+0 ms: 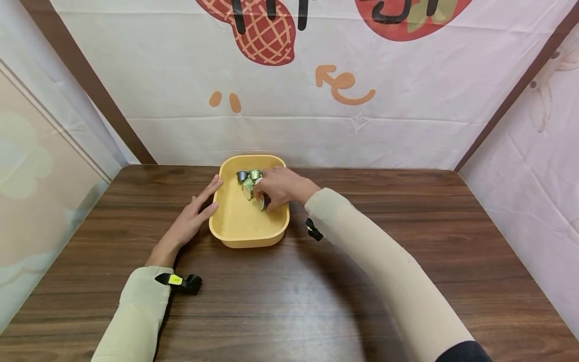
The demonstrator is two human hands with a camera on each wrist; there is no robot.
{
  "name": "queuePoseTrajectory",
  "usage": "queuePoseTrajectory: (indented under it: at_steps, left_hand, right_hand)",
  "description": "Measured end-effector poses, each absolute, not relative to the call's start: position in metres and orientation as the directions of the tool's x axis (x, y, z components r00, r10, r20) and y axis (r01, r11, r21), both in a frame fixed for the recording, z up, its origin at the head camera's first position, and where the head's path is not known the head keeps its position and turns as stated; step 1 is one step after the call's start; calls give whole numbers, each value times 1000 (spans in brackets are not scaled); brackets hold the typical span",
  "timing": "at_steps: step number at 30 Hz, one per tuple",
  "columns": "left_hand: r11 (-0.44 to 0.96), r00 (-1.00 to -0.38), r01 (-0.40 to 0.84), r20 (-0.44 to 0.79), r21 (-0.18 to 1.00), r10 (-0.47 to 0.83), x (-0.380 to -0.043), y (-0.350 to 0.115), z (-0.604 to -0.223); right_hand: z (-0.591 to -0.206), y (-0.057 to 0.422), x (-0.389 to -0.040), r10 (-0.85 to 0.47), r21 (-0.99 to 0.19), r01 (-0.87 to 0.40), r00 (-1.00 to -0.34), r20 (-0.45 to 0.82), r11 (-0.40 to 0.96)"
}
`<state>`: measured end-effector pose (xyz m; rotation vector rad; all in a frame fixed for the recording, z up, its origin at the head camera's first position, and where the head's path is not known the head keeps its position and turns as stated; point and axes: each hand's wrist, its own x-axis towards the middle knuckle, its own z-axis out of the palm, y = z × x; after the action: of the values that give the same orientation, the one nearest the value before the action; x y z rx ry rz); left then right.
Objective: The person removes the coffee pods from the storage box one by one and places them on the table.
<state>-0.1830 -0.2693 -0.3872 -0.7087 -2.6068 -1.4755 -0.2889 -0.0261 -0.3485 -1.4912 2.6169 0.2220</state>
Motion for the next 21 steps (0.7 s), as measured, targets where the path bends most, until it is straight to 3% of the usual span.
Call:
queuePoseTrajectory:
  at_steps: [14,21]
  left_hand:
    - [440,-901,397,253,805,351,-183,-269,-388]
    - [436,-903,393,252,809,347,-184,-268,-388]
  right_hand:
    - [-351,-30,-293,-840,-2,-859,-500,-210,512]
    - [-348,-28,-291,-832,22,-853,-514,-210,521]
